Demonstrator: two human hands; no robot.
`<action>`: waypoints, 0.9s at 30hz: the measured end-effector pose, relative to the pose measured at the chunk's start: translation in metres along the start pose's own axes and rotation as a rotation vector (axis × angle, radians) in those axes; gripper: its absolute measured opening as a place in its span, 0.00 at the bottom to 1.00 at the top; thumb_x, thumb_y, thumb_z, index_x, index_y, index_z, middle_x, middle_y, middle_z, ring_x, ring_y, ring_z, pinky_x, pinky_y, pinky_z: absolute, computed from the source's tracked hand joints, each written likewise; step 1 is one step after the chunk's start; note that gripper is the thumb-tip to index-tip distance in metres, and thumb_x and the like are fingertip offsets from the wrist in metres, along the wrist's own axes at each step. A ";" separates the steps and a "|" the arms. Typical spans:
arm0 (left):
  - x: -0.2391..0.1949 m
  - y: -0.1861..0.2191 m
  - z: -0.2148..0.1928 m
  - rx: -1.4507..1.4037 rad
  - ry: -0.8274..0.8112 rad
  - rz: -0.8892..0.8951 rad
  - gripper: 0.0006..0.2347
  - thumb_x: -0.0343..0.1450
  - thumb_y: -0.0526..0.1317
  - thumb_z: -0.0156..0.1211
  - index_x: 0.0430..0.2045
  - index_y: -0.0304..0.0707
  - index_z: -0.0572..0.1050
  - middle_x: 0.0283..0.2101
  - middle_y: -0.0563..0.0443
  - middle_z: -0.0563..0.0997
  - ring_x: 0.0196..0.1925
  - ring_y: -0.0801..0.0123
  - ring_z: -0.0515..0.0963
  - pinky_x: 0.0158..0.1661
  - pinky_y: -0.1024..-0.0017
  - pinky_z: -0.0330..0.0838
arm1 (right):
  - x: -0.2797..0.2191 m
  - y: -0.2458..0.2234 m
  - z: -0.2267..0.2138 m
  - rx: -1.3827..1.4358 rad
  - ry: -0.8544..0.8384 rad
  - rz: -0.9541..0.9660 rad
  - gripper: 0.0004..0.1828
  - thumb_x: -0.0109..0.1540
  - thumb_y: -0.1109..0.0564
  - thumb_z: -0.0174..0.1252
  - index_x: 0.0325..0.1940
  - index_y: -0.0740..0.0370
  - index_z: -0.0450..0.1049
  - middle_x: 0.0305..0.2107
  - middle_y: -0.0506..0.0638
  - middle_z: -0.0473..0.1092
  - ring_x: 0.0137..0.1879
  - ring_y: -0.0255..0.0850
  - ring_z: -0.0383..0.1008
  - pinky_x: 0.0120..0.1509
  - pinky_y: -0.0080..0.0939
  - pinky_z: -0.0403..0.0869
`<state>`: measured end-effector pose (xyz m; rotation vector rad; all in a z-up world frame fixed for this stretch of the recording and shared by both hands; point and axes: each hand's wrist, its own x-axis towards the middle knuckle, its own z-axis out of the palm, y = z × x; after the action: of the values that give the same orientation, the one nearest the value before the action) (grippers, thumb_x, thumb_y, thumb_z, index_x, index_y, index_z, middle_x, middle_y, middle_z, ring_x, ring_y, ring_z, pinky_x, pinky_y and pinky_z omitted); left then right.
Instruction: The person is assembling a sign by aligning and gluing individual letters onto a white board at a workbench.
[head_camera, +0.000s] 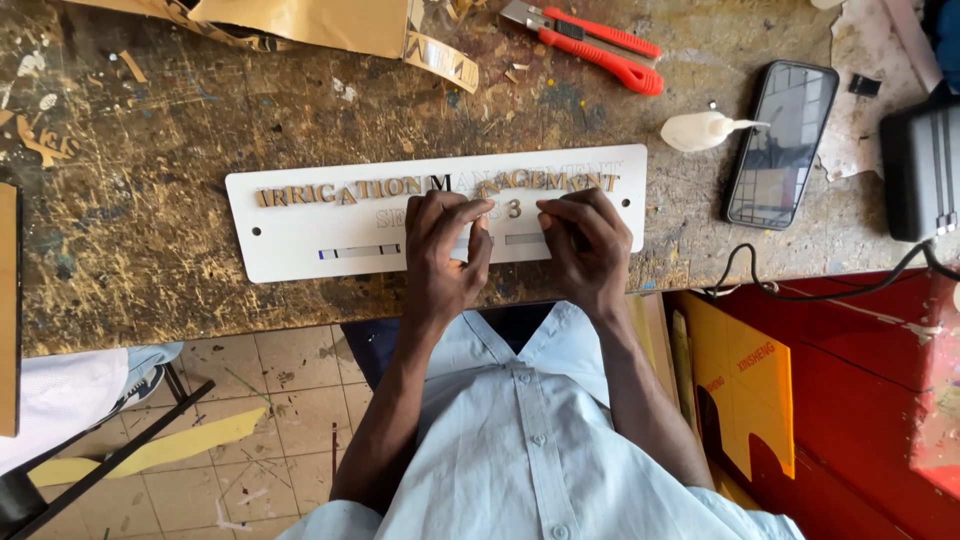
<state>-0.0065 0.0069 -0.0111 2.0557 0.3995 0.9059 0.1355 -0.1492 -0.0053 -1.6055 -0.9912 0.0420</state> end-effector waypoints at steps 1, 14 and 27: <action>-0.003 0.003 -0.001 -0.001 -0.002 0.000 0.11 0.77 0.28 0.64 0.51 0.43 0.84 0.40 0.56 0.74 0.42 0.62 0.74 0.47 0.63 0.71 | -0.004 -0.002 -0.002 -0.001 0.002 0.001 0.06 0.71 0.67 0.67 0.50 0.68 0.88 0.33 0.57 0.74 0.37 0.45 0.73 0.38 0.45 0.70; 0.002 0.010 0.000 -0.064 -0.012 0.023 0.09 0.76 0.26 0.62 0.45 0.42 0.84 0.39 0.54 0.75 0.43 0.59 0.77 0.48 0.61 0.75 | -0.022 0.022 -0.011 0.162 0.279 0.093 0.11 0.78 0.58 0.63 0.53 0.70 0.84 0.30 0.54 0.75 0.31 0.35 0.72 0.35 0.37 0.72; 0.008 0.018 0.015 -0.137 -0.045 -0.006 0.07 0.75 0.27 0.60 0.41 0.40 0.81 0.37 0.52 0.72 0.42 0.61 0.75 0.45 0.62 0.75 | -0.035 0.019 -0.048 0.169 0.436 0.232 0.11 0.78 0.57 0.65 0.53 0.70 0.82 0.30 0.54 0.76 0.30 0.34 0.76 0.29 0.32 0.73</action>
<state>0.0088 -0.0079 0.0012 1.9454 0.3105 0.8582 0.1493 -0.2071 -0.0225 -1.4827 -0.4520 -0.0626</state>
